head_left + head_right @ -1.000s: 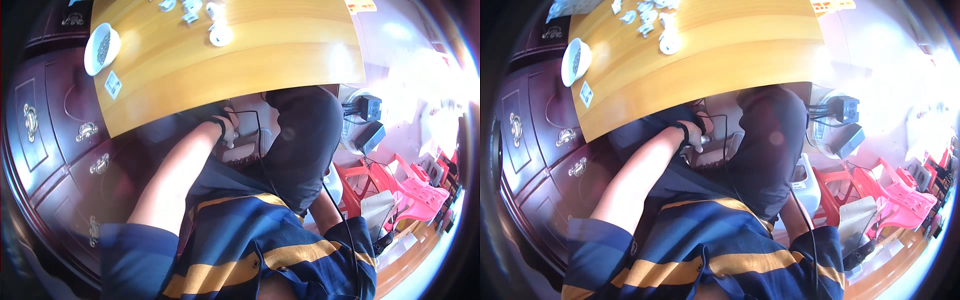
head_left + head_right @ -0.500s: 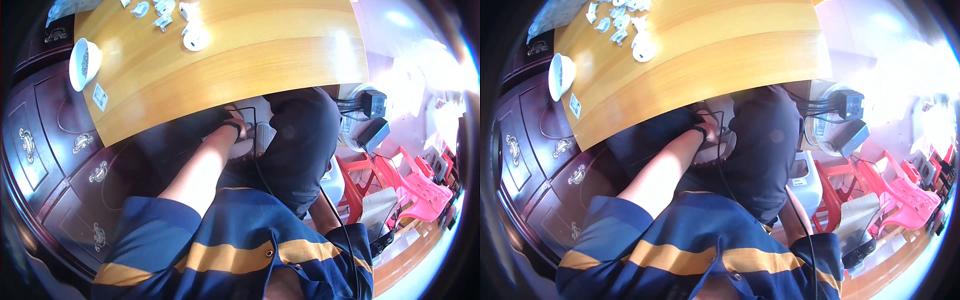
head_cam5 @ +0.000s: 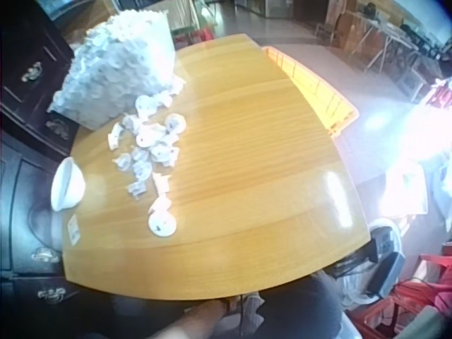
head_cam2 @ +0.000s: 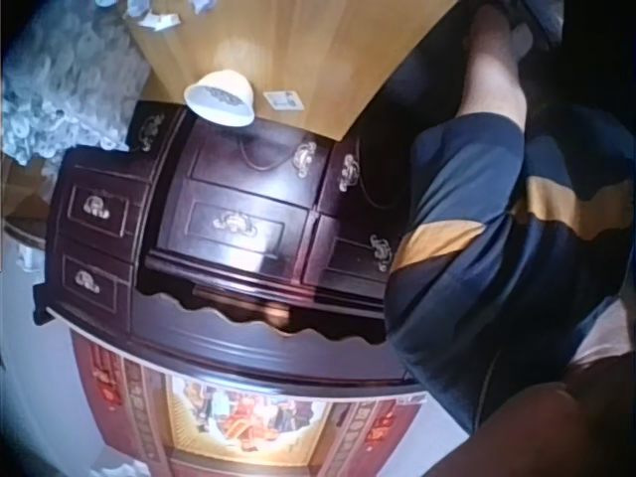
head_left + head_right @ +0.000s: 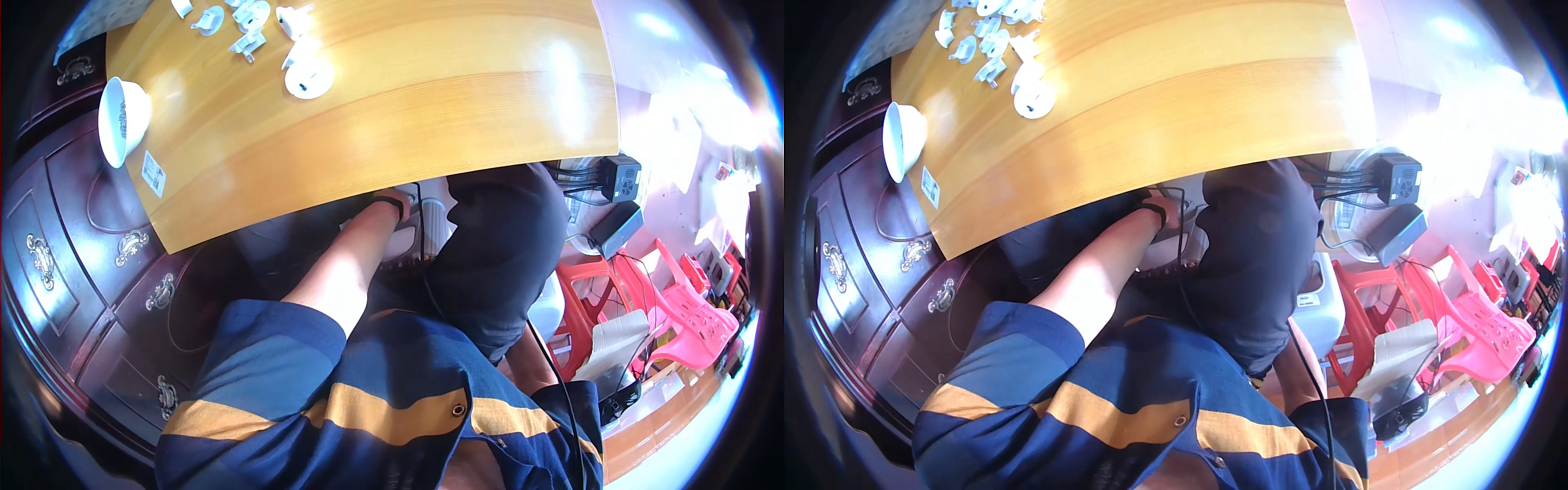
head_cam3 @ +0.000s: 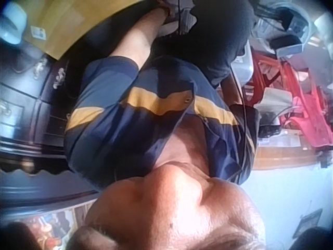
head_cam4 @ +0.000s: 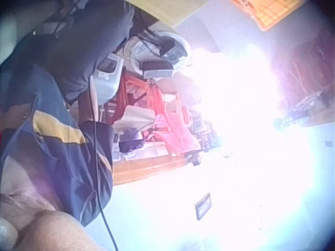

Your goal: The person connects a power cord to a power strip and picks up an electric screwdriver. They then pick up a screw and a white plastic component and use the screwdriver to drive the screw into the component.

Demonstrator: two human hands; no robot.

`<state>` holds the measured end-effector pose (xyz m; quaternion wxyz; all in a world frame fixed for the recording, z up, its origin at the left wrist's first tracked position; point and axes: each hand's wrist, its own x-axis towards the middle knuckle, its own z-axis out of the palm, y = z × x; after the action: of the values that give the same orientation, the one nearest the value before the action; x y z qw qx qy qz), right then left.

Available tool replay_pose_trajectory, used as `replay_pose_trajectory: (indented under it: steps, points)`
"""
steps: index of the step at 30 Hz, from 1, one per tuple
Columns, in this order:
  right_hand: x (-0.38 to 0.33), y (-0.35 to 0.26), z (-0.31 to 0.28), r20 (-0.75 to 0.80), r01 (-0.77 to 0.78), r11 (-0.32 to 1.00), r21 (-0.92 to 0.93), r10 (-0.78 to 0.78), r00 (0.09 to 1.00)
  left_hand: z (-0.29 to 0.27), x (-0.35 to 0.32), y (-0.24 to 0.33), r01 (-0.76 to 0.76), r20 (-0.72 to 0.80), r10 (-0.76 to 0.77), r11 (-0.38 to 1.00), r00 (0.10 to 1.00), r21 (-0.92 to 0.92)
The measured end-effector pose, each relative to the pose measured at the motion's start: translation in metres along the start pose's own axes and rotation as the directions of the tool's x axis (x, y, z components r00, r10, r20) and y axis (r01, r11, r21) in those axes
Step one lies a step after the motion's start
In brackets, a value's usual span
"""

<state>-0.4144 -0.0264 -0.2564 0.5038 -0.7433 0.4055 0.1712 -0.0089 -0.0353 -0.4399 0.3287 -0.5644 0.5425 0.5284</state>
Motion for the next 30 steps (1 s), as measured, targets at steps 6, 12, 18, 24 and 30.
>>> replay_pose_trajectory:
  steps: [6, 12, 18, 24, 30]
  points:
    - [-0.003, 0.0, 0.003, 0.03, -0.034, 0.999, 0.015, 0.034, 0.999, 0.023, 0.017, -0.002, -0.056, 0.019, 0.056, 0.998, 0.998, 0.005]
    - [-0.005, 0.0, 0.008, 0.046, -0.068, 0.997, 0.022, 0.066, 0.997, 0.021, 0.018, 0.001, -0.054, 0.056, 0.054, 0.999, 0.997, -0.003]
    - [-0.003, -0.006, 0.007, 0.023, -0.056, 0.998, 0.008, 0.056, 0.998, 0.01, 0.002, -0.007, -0.021, 0.122, 0.018, 1.0, 0.992, 0.022]
    - [-0.01, -0.01, 0.008, -0.045, -0.052, 0.998, -0.021, 0.051, 0.998, -0.058, -0.094, -0.003, -0.04, 0.249, 0.043, 0.999, 0.967, -0.017]
    - [-0.002, -0.024, 0.001, -0.109, 0.007, 0.998, -0.064, -0.014, 0.994, -0.121, -0.238, 0.0, -0.092, 0.089, 0.089, 0.995, 0.992, 0.027]
